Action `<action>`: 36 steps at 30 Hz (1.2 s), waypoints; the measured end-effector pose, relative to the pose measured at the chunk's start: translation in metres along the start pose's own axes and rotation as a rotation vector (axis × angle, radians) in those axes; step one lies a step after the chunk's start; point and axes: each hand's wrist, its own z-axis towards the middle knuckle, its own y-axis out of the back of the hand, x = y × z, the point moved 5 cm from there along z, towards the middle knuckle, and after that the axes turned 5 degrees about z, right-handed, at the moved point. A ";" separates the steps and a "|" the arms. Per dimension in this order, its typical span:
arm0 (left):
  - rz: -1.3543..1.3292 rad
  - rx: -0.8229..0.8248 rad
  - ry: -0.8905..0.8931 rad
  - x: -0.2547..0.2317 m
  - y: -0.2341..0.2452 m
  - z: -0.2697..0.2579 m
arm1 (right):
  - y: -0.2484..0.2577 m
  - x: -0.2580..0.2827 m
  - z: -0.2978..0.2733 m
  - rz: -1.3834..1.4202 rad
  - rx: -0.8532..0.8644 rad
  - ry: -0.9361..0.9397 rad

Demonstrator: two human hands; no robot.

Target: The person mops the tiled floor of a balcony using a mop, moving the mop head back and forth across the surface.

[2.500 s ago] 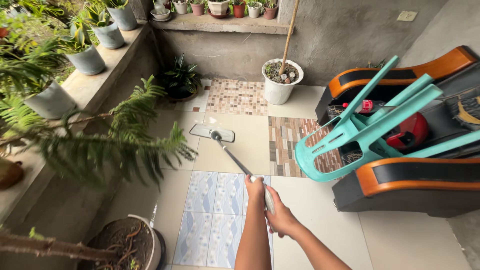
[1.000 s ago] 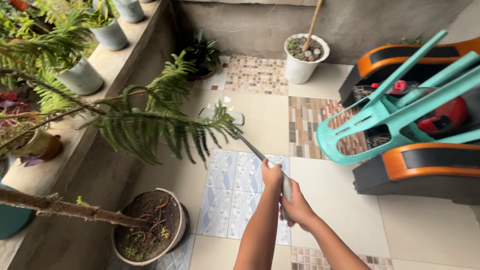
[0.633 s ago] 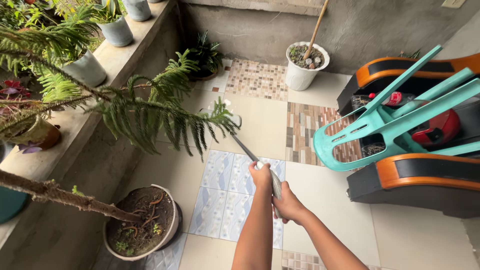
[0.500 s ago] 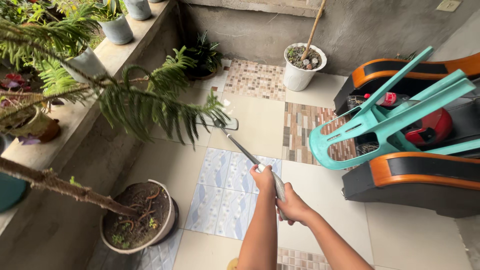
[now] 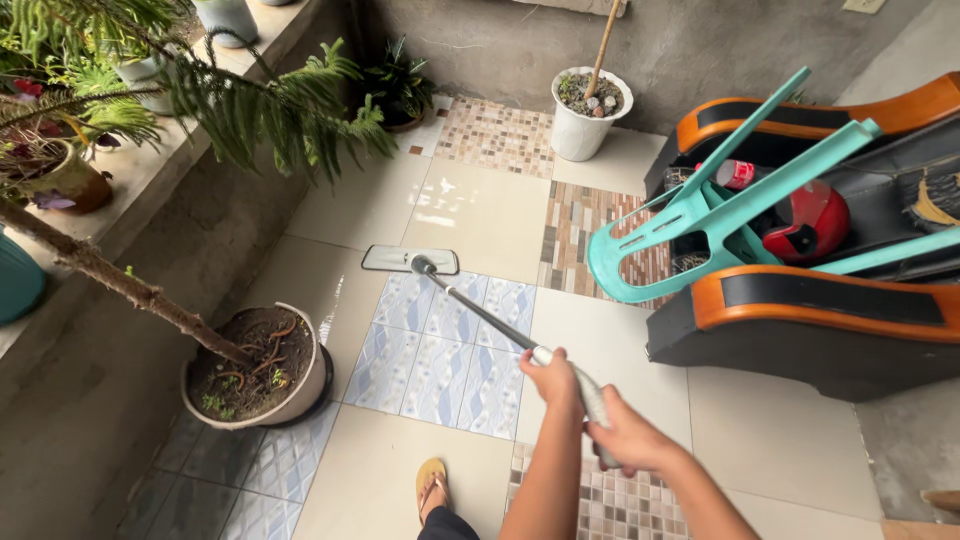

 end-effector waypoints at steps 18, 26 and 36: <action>0.081 0.189 -0.008 -0.095 -0.013 0.074 | -0.023 0.099 0.058 0.243 -0.037 0.021; 0.166 0.054 -0.139 -0.162 -0.007 0.229 | -0.072 0.180 0.167 0.239 -0.030 0.143; 0.138 -0.099 -0.174 -0.162 0.046 0.290 | -0.122 0.188 0.212 0.042 0.014 0.235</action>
